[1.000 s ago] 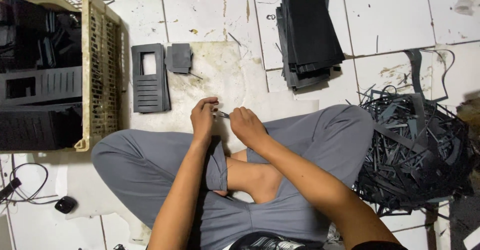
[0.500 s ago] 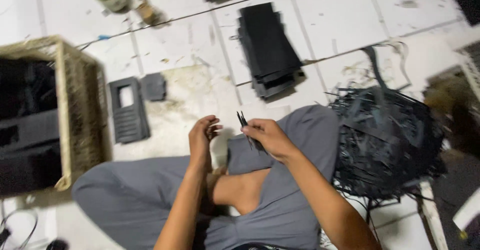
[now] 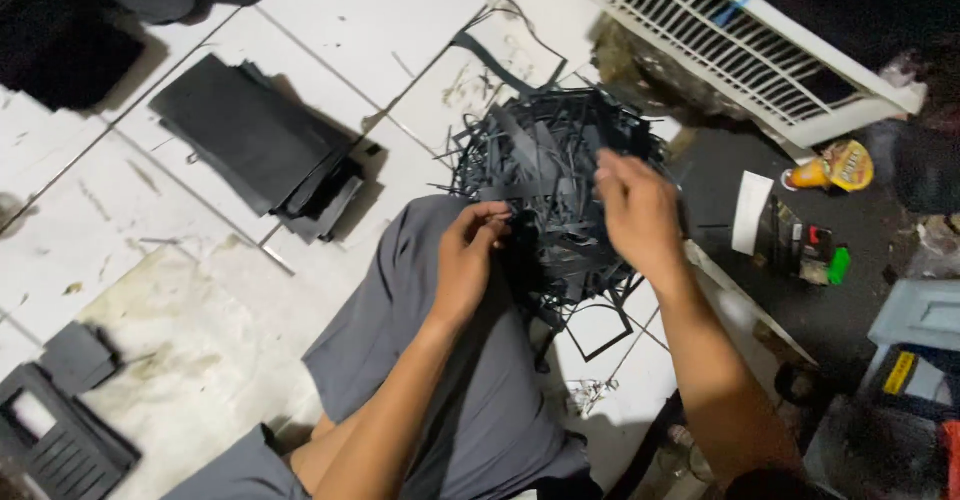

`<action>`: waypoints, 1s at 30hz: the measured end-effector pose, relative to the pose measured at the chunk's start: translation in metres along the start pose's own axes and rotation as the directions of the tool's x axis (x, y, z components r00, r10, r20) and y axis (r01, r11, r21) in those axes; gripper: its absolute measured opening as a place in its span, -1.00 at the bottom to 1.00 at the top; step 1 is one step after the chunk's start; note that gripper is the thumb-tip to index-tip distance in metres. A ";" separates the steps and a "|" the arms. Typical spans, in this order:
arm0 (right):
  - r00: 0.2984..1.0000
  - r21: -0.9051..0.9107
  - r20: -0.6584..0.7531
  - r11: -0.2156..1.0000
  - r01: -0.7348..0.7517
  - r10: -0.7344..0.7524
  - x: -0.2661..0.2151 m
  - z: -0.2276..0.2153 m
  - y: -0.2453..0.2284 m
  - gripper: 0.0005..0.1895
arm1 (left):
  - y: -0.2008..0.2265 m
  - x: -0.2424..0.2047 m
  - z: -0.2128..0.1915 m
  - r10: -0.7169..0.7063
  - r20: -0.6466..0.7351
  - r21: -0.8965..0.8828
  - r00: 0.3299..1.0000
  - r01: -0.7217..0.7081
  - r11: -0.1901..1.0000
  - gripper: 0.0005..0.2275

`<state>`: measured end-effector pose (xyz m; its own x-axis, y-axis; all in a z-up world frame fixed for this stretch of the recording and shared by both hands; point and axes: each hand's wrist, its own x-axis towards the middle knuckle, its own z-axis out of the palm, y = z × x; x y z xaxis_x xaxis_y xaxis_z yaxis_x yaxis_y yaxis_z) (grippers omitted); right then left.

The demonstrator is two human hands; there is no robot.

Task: Removing waste material from pre-cut leather pieces and stacking them.

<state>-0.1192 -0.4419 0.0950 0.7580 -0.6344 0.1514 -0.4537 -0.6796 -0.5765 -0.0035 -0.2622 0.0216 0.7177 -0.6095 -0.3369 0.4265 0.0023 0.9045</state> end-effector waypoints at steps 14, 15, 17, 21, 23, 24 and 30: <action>0.972 0.020 -0.232 0.999 0.035 -0.030 -0.008 0.036 -0.039 -0.82 | 0.001 -0.071 -0.112 -0.043 -0.220 -0.048 0.975 0.033 0.998 -0.79; 0.991 0.118 -0.133 0.993 -0.006 0.022 -0.008 0.046 -0.056 -0.81 | 0.006 -0.076 -0.122 -0.048 -0.274 -0.006 0.961 0.048 0.999 -0.79; 0.999 0.222 -0.035 0.975 0.029 -0.022 -0.003 0.076 -0.083 -0.78 | 0.010 -0.076 -0.141 -0.031 -0.358 0.087 0.933 0.066 0.994 -0.79; 0.961 0.497 0.218 0.867 0.039 -0.168 0.012 0.140 -0.137 -0.76 | 0.014 -0.056 -0.184 0.025 -0.513 0.167 0.858 0.072 0.983 -0.79; 0.948 0.469 0.199 0.874 0.130 -0.247 0.033 0.190 -0.144 -0.77 | 0.022 -0.038 -0.199 0.052 -0.545 0.177 0.837 0.054 0.983 -0.76; 0.934 0.431 0.171 0.877 0.214 -0.312 0.044 0.215 -0.148 -0.78 | 0.026 -0.029 -0.206 0.077 -0.562 0.191 0.824 0.038 0.981 -0.73; 0.949 0.073 0.303 0.995 0.074 -0.093 0.084 0.289 -0.197 -0.51 | 0.044 0.026 -0.228 0.274 -0.530 0.407 0.803 -0.043 0.912 -0.66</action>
